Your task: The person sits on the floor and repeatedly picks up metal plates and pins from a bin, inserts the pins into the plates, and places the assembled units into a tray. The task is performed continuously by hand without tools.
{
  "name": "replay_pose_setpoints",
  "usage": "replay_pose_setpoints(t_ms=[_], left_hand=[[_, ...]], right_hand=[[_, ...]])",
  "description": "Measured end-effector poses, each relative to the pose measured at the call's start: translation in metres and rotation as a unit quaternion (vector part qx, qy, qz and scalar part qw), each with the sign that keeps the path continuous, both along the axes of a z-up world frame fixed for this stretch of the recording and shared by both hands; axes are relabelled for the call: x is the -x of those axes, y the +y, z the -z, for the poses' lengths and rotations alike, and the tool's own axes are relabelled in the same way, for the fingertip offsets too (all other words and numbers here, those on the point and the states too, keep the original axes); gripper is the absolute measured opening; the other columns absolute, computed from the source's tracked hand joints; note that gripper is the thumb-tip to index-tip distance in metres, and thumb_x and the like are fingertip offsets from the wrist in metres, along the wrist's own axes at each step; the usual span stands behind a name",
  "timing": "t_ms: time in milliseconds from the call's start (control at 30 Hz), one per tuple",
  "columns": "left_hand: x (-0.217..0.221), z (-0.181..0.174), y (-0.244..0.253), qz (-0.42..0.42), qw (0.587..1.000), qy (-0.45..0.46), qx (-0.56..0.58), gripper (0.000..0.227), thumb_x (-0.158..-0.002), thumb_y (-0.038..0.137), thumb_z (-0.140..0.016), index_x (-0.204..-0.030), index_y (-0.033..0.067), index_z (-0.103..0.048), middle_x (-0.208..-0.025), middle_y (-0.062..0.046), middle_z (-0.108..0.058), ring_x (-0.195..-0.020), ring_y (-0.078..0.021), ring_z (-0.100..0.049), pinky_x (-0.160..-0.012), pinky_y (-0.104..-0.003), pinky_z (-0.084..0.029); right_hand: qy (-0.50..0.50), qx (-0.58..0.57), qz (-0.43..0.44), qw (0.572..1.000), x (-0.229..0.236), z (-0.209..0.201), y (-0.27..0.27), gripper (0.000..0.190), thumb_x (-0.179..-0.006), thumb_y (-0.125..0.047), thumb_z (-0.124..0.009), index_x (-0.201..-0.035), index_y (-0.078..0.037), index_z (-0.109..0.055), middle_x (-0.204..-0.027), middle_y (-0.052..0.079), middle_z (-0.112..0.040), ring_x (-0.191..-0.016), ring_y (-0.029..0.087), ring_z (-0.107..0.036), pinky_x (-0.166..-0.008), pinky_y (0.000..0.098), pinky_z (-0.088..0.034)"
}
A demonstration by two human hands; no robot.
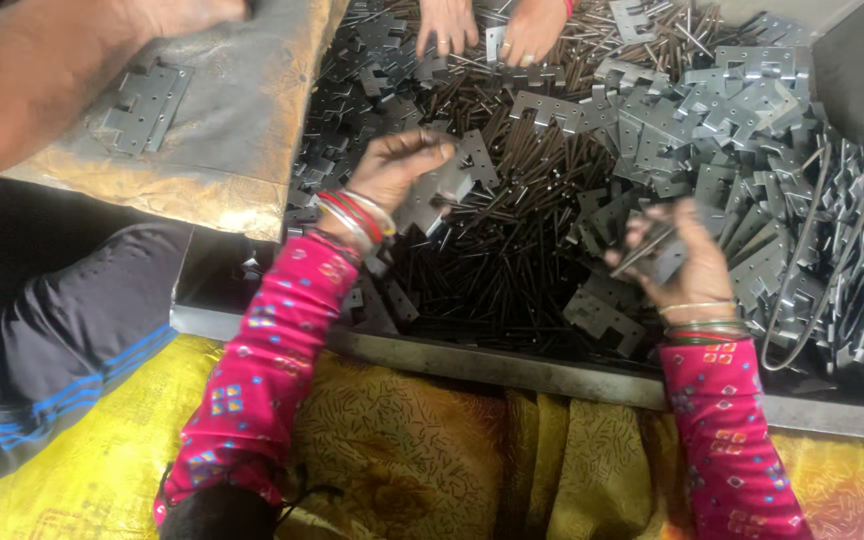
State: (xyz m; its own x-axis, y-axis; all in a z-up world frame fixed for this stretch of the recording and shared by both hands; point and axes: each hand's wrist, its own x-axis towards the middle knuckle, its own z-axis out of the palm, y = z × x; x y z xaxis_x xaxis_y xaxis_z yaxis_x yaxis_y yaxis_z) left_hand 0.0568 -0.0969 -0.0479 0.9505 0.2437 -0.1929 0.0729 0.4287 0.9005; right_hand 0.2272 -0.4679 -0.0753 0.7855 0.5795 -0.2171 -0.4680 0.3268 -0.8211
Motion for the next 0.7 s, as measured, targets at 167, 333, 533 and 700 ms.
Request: replay_pose_setpoints(t_ms=[167,333,533,700], left_hand=[[-0.023,0.062,-0.08,-0.105,0.96,0.034,-0.256,0.06,-0.089,0.044,-0.084,-0.124,-0.0023,-0.067,-0.114,-0.02,-0.077,-0.096,-0.0272,-0.076,-0.083,-0.04,-0.064],[-0.003,0.08,-0.151,-0.036,0.872,-0.023,-0.488,0.068,-0.077,0.016,-0.071,-0.139,-0.0027,-0.05,-0.09,-0.027,-0.073,-0.086,-0.0453,-0.071,-0.079,-0.048,-0.058],[-0.001,0.017,-0.081,-0.099,0.635,0.09,-0.761,0.037,-0.085,0.011,-0.065,-0.122,0.0113,-0.064,-0.088,-0.015,-0.074,-0.077,-0.036,-0.073,-0.068,-0.049,-0.057],[0.024,-0.033,0.043,-0.304,0.336,0.24,-0.859,0.049,-0.094,0.019,-0.058,-0.143,0.0171,-0.058,-0.122,-0.005,-0.071,-0.1,-0.027,-0.063,-0.083,-0.048,-0.046]], right_hand=[[0.115,0.087,-0.109,0.984,0.042,0.006,0.043,0.038,-0.088,-0.026,-0.064,-0.121,-0.011,-0.058,-0.128,0.013,-0.066,-0.108,0.034,-0.069,-0.09,0.064,-0.054],[0.128,0.053,-0.124,0.982,0.088,0.028,0.083,0.053,-0.096,-0.045,-0.064,-0.136,-0.009,-0.061,-0.128,0.01,-0.066,-0.113,0.026,-0.064,-0.096,0.0433,-0.052],[-0.501,0.414,-0.103,0.753,0.051,0.029,0.04,0.052,-0.094,-0.049,-0.072,-0.129,-0.011,-0.068,-0.122,0.009,-0.071,-0.111,0.03,-0.066,-0.097,0.0429,-0.054],[-0.638,0.676,0.022,0.369,0.004,0.029,-0.019,0.055,-0.077,-0.053,-0.08,-0.122,-0.021,-0.072,-0.123,0.01,-0.069,-0.123,0.036,-0.057,-0.098,0.0637,-0.04]])
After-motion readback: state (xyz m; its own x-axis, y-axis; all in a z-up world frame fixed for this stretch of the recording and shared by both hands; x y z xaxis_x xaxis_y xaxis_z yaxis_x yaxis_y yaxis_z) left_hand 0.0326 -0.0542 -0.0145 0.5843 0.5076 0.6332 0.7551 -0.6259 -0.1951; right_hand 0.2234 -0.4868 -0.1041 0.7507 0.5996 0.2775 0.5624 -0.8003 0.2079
